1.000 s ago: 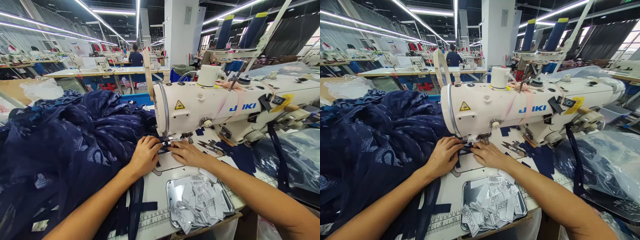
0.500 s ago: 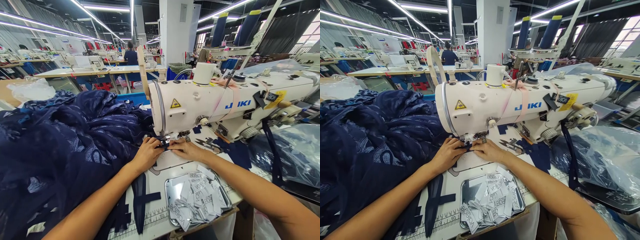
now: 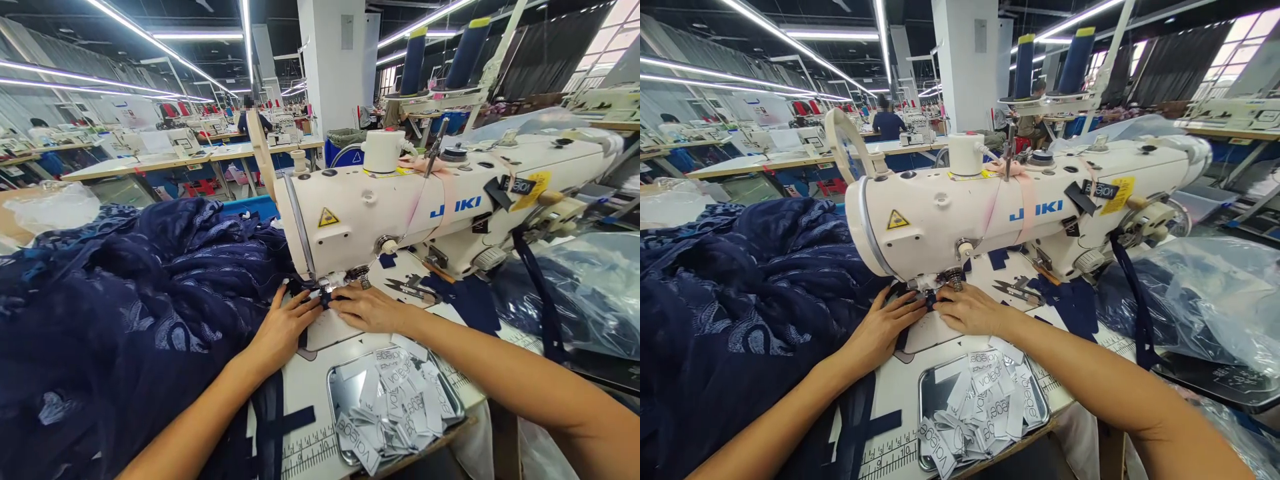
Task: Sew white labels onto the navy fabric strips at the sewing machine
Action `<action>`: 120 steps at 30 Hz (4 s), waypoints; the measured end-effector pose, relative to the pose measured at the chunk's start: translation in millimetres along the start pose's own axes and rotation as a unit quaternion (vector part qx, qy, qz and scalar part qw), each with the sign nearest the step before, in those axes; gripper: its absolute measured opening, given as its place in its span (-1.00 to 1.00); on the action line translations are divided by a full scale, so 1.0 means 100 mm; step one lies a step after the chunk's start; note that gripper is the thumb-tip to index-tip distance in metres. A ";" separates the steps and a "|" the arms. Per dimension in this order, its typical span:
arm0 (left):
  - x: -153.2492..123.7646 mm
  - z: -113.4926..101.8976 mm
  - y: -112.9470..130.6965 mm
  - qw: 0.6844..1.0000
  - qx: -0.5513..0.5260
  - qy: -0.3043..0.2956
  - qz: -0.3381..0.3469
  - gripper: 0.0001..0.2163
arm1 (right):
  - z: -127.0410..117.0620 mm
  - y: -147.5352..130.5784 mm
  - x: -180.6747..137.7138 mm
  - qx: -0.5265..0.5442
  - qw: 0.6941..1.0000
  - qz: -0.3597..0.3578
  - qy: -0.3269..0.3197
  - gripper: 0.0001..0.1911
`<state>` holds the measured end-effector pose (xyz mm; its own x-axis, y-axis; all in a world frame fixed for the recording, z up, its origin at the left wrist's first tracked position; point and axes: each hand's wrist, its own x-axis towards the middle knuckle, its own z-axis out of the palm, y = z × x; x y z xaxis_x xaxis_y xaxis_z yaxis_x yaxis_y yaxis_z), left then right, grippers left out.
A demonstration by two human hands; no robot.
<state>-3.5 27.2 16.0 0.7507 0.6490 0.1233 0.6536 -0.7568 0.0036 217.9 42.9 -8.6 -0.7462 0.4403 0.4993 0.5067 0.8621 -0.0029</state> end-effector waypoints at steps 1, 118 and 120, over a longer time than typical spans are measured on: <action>0.00 0.00 -0.01 1.000 0.000 0.001 0.000 -0.44 | 0.00 0.00 0.00 0.000 1.000 -0.003 0.002 -0.75; -0.91 -0.23 0.40 0.980 0.196 0.018 0.012 -0.76 | -0.32 0.15 0.06 -0.098 0.963 0.210 -0.137 -0.83; -0.91 -0.24 0.43 0.984 0.160 0.077 0.017 -0.75 | -0.43 0.14 -0.02 -0.075 0.967 0.212 -0.120 -0.91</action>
<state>-46.1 -65.7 29.1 0.7649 0.5860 0.2673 0.6441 -0.6978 -0.3134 244.8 43.3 28.3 -0.5268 0.8078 0.2645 0.8328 0.5528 -0.0294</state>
